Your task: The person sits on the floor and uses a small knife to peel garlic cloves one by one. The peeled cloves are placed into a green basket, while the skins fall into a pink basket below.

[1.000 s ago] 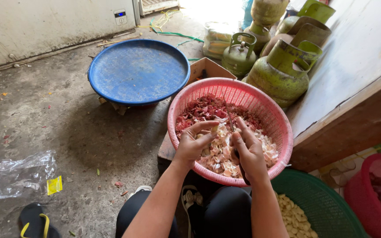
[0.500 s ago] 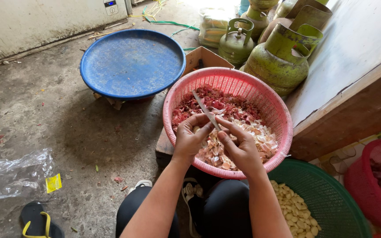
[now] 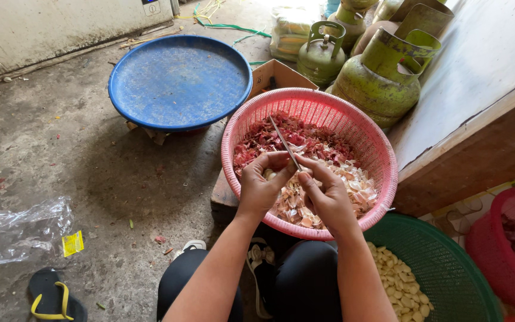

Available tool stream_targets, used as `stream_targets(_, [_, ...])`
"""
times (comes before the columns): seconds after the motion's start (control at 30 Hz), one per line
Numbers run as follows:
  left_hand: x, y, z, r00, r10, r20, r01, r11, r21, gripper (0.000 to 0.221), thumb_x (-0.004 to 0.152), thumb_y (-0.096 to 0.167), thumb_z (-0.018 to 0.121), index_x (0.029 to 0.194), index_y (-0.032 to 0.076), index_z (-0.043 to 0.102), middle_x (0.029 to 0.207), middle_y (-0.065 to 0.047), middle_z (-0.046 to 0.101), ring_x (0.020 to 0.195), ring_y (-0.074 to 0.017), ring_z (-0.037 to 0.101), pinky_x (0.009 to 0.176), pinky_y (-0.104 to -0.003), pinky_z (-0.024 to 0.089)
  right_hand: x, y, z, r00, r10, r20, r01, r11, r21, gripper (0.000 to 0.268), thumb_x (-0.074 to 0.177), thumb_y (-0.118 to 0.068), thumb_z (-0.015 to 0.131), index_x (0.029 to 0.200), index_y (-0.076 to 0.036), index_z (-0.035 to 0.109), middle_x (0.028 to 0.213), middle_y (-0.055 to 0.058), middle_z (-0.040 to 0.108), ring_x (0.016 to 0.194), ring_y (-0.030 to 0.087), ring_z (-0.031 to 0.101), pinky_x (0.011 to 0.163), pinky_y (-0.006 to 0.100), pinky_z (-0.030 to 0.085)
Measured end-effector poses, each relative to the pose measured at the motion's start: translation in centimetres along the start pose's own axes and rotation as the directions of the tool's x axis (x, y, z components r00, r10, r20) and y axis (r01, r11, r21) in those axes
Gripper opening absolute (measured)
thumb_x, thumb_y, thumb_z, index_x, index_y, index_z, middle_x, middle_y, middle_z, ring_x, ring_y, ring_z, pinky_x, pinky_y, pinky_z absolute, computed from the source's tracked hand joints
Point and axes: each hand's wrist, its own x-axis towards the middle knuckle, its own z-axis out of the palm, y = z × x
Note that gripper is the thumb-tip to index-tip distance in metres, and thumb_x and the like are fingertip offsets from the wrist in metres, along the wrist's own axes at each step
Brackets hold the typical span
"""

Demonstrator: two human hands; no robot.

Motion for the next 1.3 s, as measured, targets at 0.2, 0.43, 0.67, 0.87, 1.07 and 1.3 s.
stream_targets(0.2, [-0.2,0.6,-0.1,0.998,-0.067,-0.009,0.067,0.997,-0.050,0.029,0.091,0.008,0.072,0.119,0.002,0.073,0.104,-0.003,0.076,0.087,-0.0050,0.069,0.075,-0.021,0.057,0.4,0.8,-1.1,0.995,0.025,-0.098,-0.005,0.979,0.203,0.044,0.102,-0.020,0.057,0.143,-0.003,0.057,0.077,-0.001,0.053,0.047,0.004,0.044,0.040,0.022,0.035])
stream_targets(0.43, [0.2,0.0,-0.6,0.977,-0.208,0.047,0.213,0.946,-0.245,0.028,0.093,0.010,0.074,0.121,0.004,0.070,0.094,-0.004,0.071,0.066,-0.0062,0.056,0.052,-0.021,0.046,0.0,0.6,-0.8,0.999,-0.035,0.025,0.031,0.989,0.148,0.048,0.104,-0.019,0.056,0.149,-0.003,0.054,0.075,-0.002,0.047,0.049,0.002,0.041,0.042,0.020,0.034])
stream_targets(0.67, [0.6,-1.0,-0.4,0.973,-0.232,0.006,0.229,0.957,-0.180,0.027,0.095,0.016,0.071,0.119,0.005,0.065,0.102,-0.003,0.070,0.080,-0.0066,0.064,0.060,-0.022,0.053,-0.3,-0.4,-0.2,0.998,-0.033,0.061,0.031,0.999,0.044,0.050,0.101,-0.012,0.059,0.150,-0.004,0.052,0.082,-0.004,0.053,0.054,0.001,0.042,0.045,0.021,0.035])
stream_targets(0.87, [0.6,-1.7,-0.9,0.994,-0.108,0.005,0.106,0.970,-0.219,0.025,0.095,0.015,0.073,0.116,0.005,0.066,0.105,-0.005,0.073,0.088,-0.0092,0.069,0.069,-0.024,0.056,-0.6,-0.7,-0.2,0.995,-0.047,0.089,0.052,0.998,-0.047,0.056,0.098,-0.010,0.063,0.152,-0.008,0.050,0.093,-0.004,0.057,0.060,0.001,0.045,0.049,0.020,0.036])
stream_targets(1.07, [0.5,-1.8,-1.0,0.993,-0.117,0.003,0.113,0.948,-0.299,0.017,0.094,0.013,0.077,0.104,0.005,0.067,0.095,-0.004,0.073,0.080,-0.0098,0.069,0.065,-0.027,0.057,-0.6,-0.8,-0.1,0.989,-0.098,0.108,0.103,0.994,-0.045,0.060,0.099,-0.010,0.063,0.157,-0.010,0.046,0.091,-0.004,0.056,0.061,0.000,0.044,0.050,0.019,0.037])
stream_targets(1.3, [0.2,-1.1,-0.7,0.994,-0.105,-0.039,0.096,0.976,-0.197,0.015,0.093,0.014,0.076,0.101,0.003,0.072,0.088,-0.002,0.073,0.070,-0.0066,0.064,0.062,-0.024,0.055,-0.5,-1.1,0.0,0.990,-0.088,0.110,0.093,0.995,-0.045,0.055,0.099,-0.010,0.064,0.153,-0.011,0.052,0.089,-0.004,0.056,0.060,0.000,0.044,0.050,0.019,0.036])
